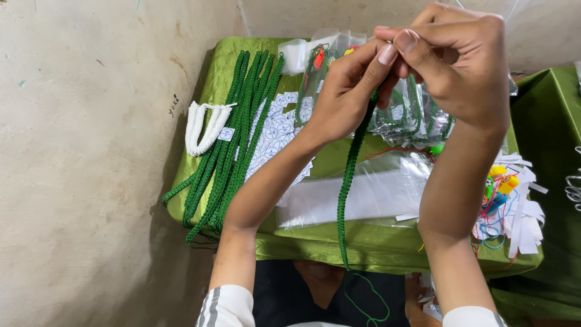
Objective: The person places a green beaded rope into a clear plastic bag, adds a small red whistle, and seals the bag. They then pick up another green beaded rope, attach a green whistle to it, and prepare to package it.
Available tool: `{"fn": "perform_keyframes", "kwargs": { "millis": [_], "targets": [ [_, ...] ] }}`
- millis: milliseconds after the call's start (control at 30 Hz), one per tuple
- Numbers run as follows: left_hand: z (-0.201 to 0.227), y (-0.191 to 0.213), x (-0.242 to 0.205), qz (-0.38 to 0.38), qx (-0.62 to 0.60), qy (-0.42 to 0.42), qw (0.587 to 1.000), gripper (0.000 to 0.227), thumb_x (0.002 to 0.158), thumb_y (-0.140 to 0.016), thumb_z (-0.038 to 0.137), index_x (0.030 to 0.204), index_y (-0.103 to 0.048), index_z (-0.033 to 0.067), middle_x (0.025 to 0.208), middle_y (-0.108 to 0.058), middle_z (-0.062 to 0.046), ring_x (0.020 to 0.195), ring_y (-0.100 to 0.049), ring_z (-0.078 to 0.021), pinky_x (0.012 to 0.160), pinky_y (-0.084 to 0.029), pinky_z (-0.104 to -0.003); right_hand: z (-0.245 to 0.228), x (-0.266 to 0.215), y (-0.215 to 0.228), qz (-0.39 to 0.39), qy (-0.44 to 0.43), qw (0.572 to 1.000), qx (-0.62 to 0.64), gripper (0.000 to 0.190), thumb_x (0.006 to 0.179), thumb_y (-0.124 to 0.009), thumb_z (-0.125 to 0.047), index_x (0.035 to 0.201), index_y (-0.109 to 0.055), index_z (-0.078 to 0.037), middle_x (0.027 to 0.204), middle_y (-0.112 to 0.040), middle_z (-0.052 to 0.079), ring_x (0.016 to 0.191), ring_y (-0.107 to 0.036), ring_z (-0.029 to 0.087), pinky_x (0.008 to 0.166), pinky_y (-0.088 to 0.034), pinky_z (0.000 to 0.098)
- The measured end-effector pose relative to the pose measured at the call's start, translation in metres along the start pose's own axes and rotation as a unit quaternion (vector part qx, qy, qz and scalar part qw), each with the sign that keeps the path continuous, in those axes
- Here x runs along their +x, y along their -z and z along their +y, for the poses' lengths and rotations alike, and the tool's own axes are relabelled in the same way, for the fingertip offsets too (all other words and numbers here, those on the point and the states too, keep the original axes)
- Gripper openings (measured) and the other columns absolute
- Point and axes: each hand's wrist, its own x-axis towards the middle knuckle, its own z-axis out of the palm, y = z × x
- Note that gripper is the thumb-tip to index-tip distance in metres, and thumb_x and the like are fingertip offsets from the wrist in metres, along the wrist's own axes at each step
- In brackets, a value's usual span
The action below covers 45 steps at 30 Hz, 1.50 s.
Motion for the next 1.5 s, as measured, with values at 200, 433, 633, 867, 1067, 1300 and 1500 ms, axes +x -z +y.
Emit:
{"fn": "perform_keyframes", "kwargs": {
  "millis": [200,433,633,867,1067,1300,1500],
  "targets": [
    [0.007,-0.002,-0.005,-0.036,0.016,0.006,0.999,0.031,0.109,-0.045,0.034,0.102,-0.062,0.009,0.077,-0.057,-0.001,0.071,-0.054,-0.01,0.065,-0.048,-0.025,-0.04,-0.011,0.0,0.016,0.065,0.985,-0.161,0.01,0.111,-0.071,0.024,0.12,-0.075,0.026,0.102,-0.067,0.028,0.076,-0.058,0.024,0.067,-0.044,0.0299],
    [0.009,-0.005,-0.006,-0.06,0.023,0.037,0.997,0.033,0.107,-0.046,0.032,0.099,-0.064,0.0056,0.079,-0.061,-0.001,0.069,-0.056,-0.0088,0.064,-0.049,-0.024,-0.073,0.006,0.029,-0.097,-0.002,0.954,-0.284,0.007,0.105,-0.076,0.012,0.109,-0.076,0.017,0.086,-0.073,0.017,0.055,-0.055,0.019,0.054,-0.042,0.0306],
    [0.001,-0.003,-0.007,-0.052,0.031,0.049,0.997,0.032,0.107,-0.046,0.03,0.1,-0.066,0.0056,0.074,-0.058,-0.001,0.067,-0.055,-0.0096,0.062,-0.048,-0.024,-0.075,0.025,0.033,-0.201,-0.132,0.884,-0.401,0.014,0.104,-0.066,-0.017,0.103,-0.075,-0.006,0.066,-0.068,0.01,0.04,-0.044,0.025,0.043,-0.035,0.0404],
    [-0.032,0.002,-0.039,-0.033,0.107,0.152,0.982,0.034,0.105,-0.05,0.03,0.089,-0.068,0.0052,0.065,-0.054,0.002,0.056,-0.047,-0.0067,0.053,-0.037,-0.023,-0.014,-0.022,0.014,-0.172,-0.018,0.945,-0.279,0.009,0.097,-0.067,-0.003,0.095,-0.073,0.004,0.078,-0.071,0.011,0.049,-0.05,0.022,0.052,-0.039,0.0368],
    [-0.065,-0.003,-0.08,-0.025,0.134,0.192,0.972,0.033,0.107,-0.05,0.025,0.084,-0.065,0.0075,0.058,-0.051,-0.003,0.058,-0.051,-0.0104,0.057,-0.042,-0.027,0.048,-0.087,-0.005,-0.162,-0.094,0.966,-0.179,0.016,0.104,-0.062,-0.013,0.1,-0.073,-0.002,0.087,-0.075,0.016,0.074,-0.071,0.028,0.055,-0.056,0.0349],
    [-0.101,-0.003,-0.108,0.005,0.065,0.301,0.951,0.032,0.108,-0.045,0.02,0.085,-0.061,0.0065,0.059,-0.043,0.001,0.055,-0.043,-0.0064,0.042,-0.035,-0.021,0.087,-0.141,-0.044,-0.045,-0.188,0.98,-0.045,0.01,0.102,-0.066,-0.01,0.099,-0.071,-0.002,0.079,-0.073,0.013,0.068,-0.071,0.02,0.052,-0.054,0.0286],
    [-0.121,0.009,-0.128,0.02,0.085,0.343,0.935,0.031,0.104,-0.048,0.016,0.076,-0.06,0.008,0.055,-0.045,-0.004,0.047,-0.044,-0.0093,0.036,-0.039,-0.022,0.124,-0.165,-0.07,-0.046,-0.226,0.973,-0.007,0.011,0.1,-0.066,-0.01,0.096,-0.073,-0.003,0.075,-0.072,0.014,0.064,-0.073,0.021,0.047,-0.053,0.0293]
  ]
}}
